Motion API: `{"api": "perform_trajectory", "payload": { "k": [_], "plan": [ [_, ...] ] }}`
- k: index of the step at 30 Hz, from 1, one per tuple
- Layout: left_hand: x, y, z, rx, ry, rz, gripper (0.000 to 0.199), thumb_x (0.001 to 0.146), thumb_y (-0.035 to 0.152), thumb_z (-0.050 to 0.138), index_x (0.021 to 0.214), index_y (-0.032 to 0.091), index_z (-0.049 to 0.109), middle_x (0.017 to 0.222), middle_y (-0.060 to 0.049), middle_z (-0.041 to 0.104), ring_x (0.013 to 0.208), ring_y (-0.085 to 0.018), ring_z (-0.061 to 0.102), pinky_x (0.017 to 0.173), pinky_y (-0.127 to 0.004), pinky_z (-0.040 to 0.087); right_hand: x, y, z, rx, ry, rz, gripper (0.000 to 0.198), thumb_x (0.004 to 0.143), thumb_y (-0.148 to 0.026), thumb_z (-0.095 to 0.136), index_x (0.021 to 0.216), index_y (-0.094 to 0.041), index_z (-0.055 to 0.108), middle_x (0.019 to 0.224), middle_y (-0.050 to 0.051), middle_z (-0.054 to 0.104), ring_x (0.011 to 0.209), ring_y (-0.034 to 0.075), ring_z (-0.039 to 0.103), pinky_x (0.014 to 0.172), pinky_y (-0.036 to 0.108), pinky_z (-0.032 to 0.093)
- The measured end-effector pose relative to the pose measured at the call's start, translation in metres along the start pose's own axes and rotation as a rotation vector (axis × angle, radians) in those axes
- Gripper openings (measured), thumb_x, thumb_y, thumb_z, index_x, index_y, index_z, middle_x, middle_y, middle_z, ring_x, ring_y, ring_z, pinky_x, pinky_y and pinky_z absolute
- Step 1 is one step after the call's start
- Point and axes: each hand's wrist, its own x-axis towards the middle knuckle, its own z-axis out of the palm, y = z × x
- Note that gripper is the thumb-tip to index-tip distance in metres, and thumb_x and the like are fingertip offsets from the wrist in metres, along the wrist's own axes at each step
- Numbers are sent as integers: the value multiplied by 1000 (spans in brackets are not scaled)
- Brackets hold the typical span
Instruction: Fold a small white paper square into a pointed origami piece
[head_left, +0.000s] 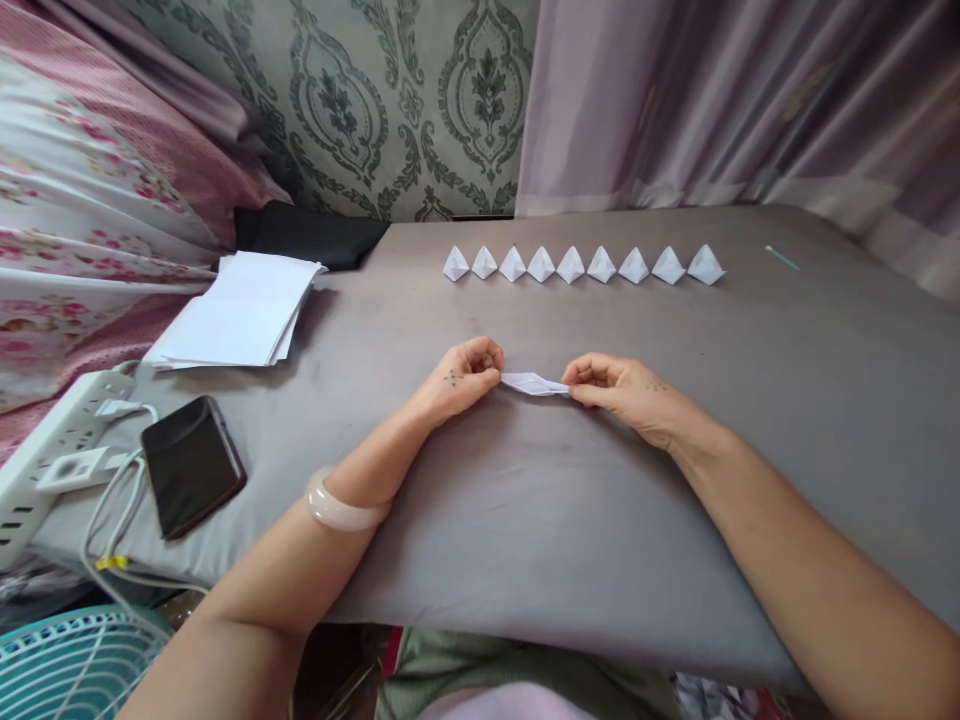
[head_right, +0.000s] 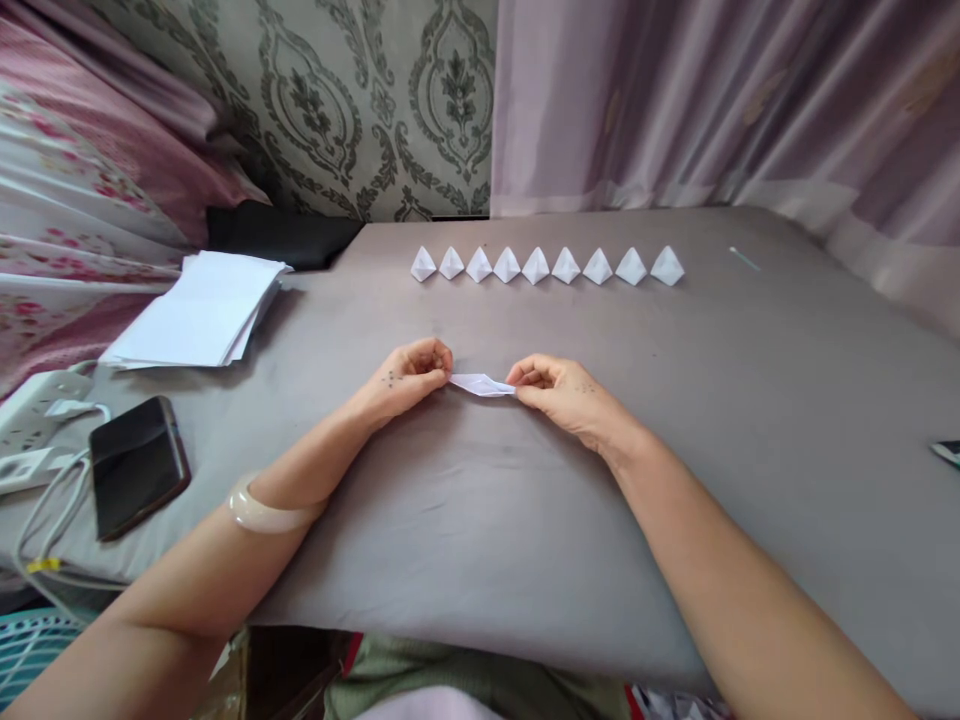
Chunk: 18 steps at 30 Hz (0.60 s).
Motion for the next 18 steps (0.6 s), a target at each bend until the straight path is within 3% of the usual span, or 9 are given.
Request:
{"api": "perform_trajectory", "payload": {
  "k": [3,5,9,14,18],
  "plan": [
    [-1,5,0,97,-45,-33,20,72,16,46,81,17,64,65,3,52,57,-9,43,54,-21,32,-2,-4,0,-66,9,62,21,71,-27,61,88,-23,72,69,-1,63,62,11,53,56,23,40],
    [-4,10,0,202,-54,-16,27,73,16,43,82,17,70,76,-1,59,65,-10,49,61,-22,37,-4,-5,2,-146,31,45,26,74,-28,58,94,-24,74,79,1,68,64,11,55,56,23,41],
    [-9,17,1,348,-56,65,34,75,15,42,89,18,73,92,-3,62,67,-11,52,65,-24,41,-6,1,8,-391,166,-174,28,75,-20,53,91,-24,76,100,2,69,69,12,59,63,26,45],
    [-7,16,3,441,-44,133,25,75,20,51,92,16,70,87,-5,62,69,-13,53,64,-25,42,-1,14,11,-550,230,-443,26,78,-19,54,94,-23,74,96,4,69,74,16,61,69,30,47],
    [-3,14,-1,319,-89,47,22,81,31,53,85,15,68,81,-4,62,66,-12,52,61,-24,41,-1,9,7,-494,157,-359,18,82,-33,57,83,-23,72,87,3,69,72,16,60,64,29,45]
  ]
}}
